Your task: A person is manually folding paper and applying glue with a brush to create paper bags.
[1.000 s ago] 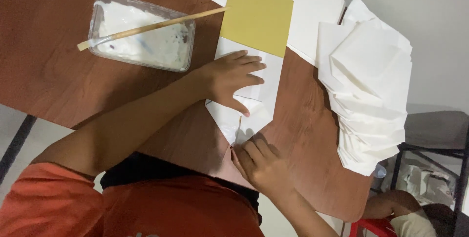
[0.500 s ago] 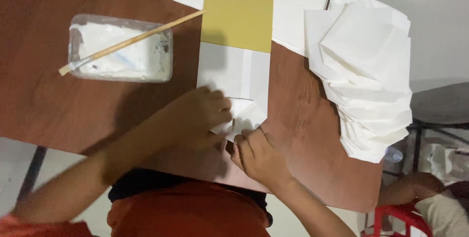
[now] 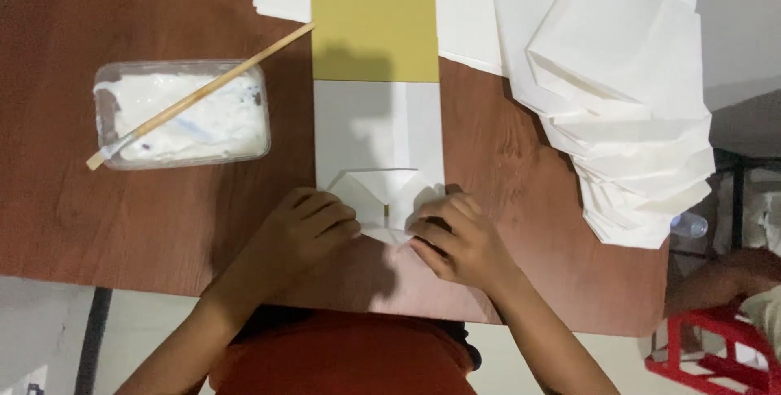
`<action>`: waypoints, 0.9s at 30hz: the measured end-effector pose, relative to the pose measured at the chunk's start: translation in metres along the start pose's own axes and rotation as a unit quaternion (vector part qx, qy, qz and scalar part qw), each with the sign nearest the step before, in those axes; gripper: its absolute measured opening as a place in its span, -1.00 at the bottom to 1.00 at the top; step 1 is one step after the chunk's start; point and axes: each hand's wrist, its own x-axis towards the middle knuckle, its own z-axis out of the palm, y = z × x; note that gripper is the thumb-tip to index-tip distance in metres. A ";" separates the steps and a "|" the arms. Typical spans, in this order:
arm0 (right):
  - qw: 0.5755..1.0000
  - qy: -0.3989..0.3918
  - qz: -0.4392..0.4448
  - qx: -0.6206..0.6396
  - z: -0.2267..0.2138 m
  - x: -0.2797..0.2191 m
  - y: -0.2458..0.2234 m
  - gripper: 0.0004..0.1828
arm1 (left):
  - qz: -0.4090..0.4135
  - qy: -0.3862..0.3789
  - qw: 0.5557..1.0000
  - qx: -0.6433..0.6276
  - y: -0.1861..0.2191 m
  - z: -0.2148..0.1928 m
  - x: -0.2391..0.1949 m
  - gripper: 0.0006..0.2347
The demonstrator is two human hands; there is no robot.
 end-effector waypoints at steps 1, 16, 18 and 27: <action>0.999 -0.005 0.019 0.031 0.002 0.000 0.001 -0.87 | -0.025 0.004 1.000 -0.018 0.001 -0.004 0.003 -0.87; 0.984 -0.040 0.128 0.113 0.007 0.012 0.001 -0.95 | -0.155 0.027 0.978 -0.138 0.005 -0.010 0.021 -0.92; 0.984 -0.040 0.131 0.115 0.007 0.015 0.002 -0.95 | -0.161 0.025 0.975 -0.148 0.005 -0.011 0.024 -0.91; 0.977 -0.086 0.152 0.119 0.014 0.025 0.011 -0.91 | -0.200 0.000 0.970 -0.135 0.000 -0.005 0.036 -0.93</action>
